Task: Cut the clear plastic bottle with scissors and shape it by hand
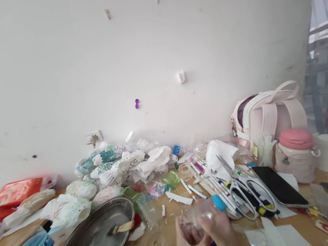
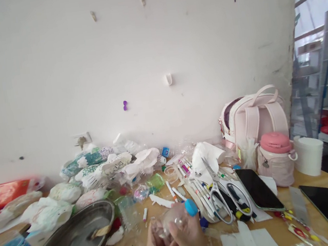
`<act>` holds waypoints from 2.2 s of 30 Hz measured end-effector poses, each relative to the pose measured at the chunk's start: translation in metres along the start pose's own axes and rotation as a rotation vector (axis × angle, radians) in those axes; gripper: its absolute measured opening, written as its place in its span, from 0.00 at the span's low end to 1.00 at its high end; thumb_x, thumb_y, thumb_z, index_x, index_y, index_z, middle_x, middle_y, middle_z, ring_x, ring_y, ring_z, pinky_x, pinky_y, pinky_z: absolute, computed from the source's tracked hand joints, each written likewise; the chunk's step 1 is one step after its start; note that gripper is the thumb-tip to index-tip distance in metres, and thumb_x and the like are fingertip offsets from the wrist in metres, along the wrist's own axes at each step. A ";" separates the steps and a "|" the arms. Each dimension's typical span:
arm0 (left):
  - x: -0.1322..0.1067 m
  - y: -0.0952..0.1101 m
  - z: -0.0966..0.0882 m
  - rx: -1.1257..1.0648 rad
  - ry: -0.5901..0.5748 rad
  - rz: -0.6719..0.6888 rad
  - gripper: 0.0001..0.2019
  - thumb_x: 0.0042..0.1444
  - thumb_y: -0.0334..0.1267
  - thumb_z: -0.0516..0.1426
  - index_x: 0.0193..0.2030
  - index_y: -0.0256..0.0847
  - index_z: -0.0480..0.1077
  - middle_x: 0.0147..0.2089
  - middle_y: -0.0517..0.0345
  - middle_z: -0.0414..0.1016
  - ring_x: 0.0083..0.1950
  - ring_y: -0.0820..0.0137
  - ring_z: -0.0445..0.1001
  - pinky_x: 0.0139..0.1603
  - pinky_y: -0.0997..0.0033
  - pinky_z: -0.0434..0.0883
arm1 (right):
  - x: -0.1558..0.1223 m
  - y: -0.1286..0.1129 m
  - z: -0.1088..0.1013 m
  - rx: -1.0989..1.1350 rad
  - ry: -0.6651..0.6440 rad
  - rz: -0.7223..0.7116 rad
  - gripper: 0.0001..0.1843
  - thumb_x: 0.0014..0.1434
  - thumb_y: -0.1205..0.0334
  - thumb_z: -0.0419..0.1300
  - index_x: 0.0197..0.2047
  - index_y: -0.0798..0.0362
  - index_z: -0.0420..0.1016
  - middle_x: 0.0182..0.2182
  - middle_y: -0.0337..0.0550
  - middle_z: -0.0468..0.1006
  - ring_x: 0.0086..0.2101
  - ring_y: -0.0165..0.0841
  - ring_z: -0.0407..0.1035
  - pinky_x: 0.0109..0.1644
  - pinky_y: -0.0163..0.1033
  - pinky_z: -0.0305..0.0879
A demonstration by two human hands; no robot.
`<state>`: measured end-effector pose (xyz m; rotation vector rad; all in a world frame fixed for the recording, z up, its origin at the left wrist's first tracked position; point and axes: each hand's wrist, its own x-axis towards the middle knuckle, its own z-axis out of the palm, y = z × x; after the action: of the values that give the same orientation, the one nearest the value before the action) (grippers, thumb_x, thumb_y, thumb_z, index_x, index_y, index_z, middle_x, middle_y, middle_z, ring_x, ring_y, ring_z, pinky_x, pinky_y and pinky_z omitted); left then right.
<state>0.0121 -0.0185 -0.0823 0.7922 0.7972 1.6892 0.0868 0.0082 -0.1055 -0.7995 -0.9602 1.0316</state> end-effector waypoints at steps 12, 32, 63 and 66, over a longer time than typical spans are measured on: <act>-0.003 0.002 -0.002 -0.237 -0.160 -0.318 0.18 0.31 0.39 0.72 0.32 0.40 0.75 0.29 0.57 0.81 0.30 0.64 0.78 0.32 0.69 0.72 | -0.008 -0.026 0.006 0.067 -0.175 -0.024 0.32 0.53 0.45 0.64 0.56 0.47 0.59 0.36 0.44 0.78 0.39 0.39 0.74 0.43 0.40 0.70; 0.009 0.023 -0.011 -0.401 -0.129 -0.490 0.11 0.38 0.42 0.70 0.23 0.38 0.77 0.16 0.67 0.70 0.20 0.80 0.66 0.24 0.82 0.64 | -0.008 -0.028 0.000 -0.034 -0.211 -0.016 0.24 0.59 0.41 0.56 0.51 0.48 0.67 0.44 0.44 0.76 0.46 0.40 0.70 0.52 0.42 0.65; 0.007 0.011 -0.008 -0.235 -0.141 -0.365 0.13 0.34 0.38 0.71 0.27 0.38 0.76 0.25 0.59 0.76 0.27 0.73 0.74 0.28 0.79 0.69 | 0.000 -0.007 0.000 -0.067 -0.274 -0.072 0.30 0.53 0.66 0.57 0.57 0.47 0.51 0.39 0.43 0.76 0.45 0.38 0.72 0.50 0.44 0.68; 0.007 0.010 -0.008 -0.266 -0.131 -0.396 0.14 0.34 0.39 0.72 0.29 0.39 0.77 0.27 0.58 0.79 0.28 0.71 0.75 0.30 0.78 0.70 | 0.001 -0.005 -0.004 -0.108 -0.286 -0.063 0.26 0.54 0.62 0.58 0.55 0.48 0.55 0.41 0.44 0.76 0.45 0.38 0.72 0.51 0.43 0.68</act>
<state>-0.0015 -0.0155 -0.0779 0.5145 0.5776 1.3381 0.0922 0.0068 -0.1021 -0.7168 -1.2860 1.0639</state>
